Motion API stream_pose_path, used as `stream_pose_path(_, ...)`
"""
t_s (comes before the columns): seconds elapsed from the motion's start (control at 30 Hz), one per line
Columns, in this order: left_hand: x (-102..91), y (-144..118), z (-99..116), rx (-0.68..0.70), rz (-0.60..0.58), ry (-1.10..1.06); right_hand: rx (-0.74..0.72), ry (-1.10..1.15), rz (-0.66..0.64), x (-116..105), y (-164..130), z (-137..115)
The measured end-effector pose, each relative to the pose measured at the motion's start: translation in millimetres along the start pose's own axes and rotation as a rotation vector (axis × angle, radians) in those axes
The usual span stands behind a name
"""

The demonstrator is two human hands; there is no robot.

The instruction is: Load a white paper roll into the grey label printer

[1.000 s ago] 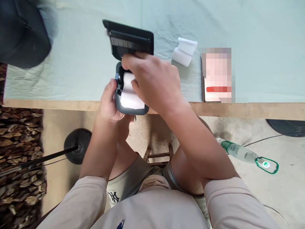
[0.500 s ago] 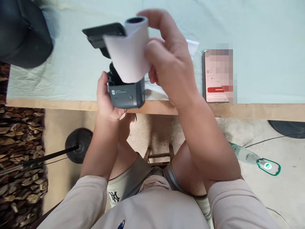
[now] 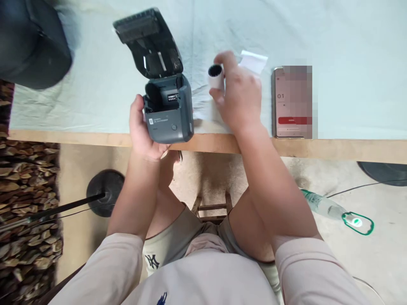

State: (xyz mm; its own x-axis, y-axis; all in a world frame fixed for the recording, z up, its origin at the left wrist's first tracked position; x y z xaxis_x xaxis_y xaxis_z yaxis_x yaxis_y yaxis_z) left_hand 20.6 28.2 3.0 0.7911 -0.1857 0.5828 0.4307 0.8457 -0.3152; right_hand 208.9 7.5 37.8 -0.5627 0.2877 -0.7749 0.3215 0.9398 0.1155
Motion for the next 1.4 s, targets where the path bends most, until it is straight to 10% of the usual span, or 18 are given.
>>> stream_pose_path(0.23, -2.9, 1, 0, 0.004, 0.013, -0.010, -0.090, 0.039, 0.223, -25, 6, 8)
stream_pose_path(0.47, -3.6, 1, 1, 0.013, 0.021, -0.008, 0.155, -0.134, 0.019, -13, 20, 34)
stream_pose_path(0.67, -2.4, 1, -1, 0.031, 0.065, -0.022, 0.194, 0.247, 0.173, -33, 17, 23)
stream_pose_path(0.9, 3.1, 0, 0, 0.036, 0.047, -0.028, 0.193, 1.100, -0.047, -23, 9, -2)
stream_pose_path(1.4, -2.5, 0, 0, 0.054, 0.181, 0.003, 0.400, 1.123, -0.232, -20, -3, -31)
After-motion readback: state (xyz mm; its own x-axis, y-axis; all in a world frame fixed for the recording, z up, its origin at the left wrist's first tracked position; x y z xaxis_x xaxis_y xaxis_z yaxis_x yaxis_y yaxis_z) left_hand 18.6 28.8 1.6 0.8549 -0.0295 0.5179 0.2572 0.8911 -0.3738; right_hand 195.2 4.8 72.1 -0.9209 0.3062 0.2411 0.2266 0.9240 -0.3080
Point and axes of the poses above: each hand's wrist, its own y-axis towards the middle knuckle, its own x-axis out of the palm, z = x × y, the point moved 3 cm from there along y, towards the middle knuckle, and after that the axes turned 1 degree about z, right-handed, at the moved point
